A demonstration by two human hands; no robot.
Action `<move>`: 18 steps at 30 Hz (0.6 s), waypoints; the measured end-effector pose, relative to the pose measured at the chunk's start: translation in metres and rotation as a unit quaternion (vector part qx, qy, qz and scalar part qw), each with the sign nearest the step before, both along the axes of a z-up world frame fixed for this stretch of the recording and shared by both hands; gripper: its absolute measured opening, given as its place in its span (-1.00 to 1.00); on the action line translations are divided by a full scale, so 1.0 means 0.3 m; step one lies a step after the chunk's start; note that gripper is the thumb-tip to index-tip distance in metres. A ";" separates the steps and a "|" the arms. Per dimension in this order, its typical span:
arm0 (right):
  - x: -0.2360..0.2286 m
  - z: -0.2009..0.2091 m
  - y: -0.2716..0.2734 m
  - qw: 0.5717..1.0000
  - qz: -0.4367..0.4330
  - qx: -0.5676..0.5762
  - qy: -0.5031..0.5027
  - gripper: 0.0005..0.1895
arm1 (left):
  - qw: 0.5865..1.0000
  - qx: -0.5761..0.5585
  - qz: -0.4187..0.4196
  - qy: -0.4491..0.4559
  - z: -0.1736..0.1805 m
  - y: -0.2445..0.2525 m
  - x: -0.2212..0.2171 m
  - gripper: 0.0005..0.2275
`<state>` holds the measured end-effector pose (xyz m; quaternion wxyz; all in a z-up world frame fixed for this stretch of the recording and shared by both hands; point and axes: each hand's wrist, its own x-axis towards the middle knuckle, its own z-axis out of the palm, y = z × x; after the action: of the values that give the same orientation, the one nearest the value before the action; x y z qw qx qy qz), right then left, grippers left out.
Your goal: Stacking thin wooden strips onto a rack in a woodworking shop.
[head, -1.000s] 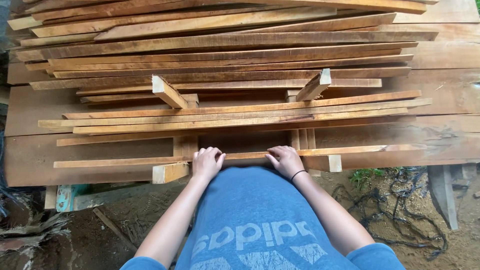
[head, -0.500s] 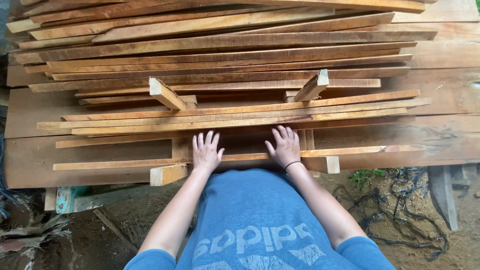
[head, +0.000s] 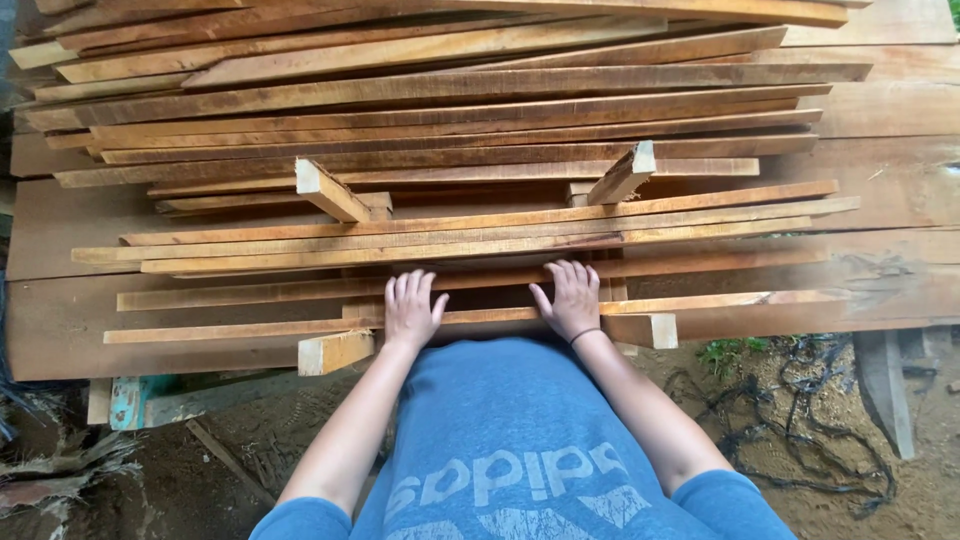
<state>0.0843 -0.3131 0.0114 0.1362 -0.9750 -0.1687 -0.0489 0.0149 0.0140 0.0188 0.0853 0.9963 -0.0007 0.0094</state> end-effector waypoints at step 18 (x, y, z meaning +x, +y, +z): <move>0.009 0.180 -0.001 0.979 0.056 0.016 0.195 -0.54 | 0.936 -0.133 0.060 0.320 0.229 0.027 0.061 -0.55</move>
<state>0.0870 -0.3136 0.0654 0.1850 -0.9523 -0.1927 0.1472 0.0332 0.0221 0.0876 0.2121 0.9245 0.0874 -0.3045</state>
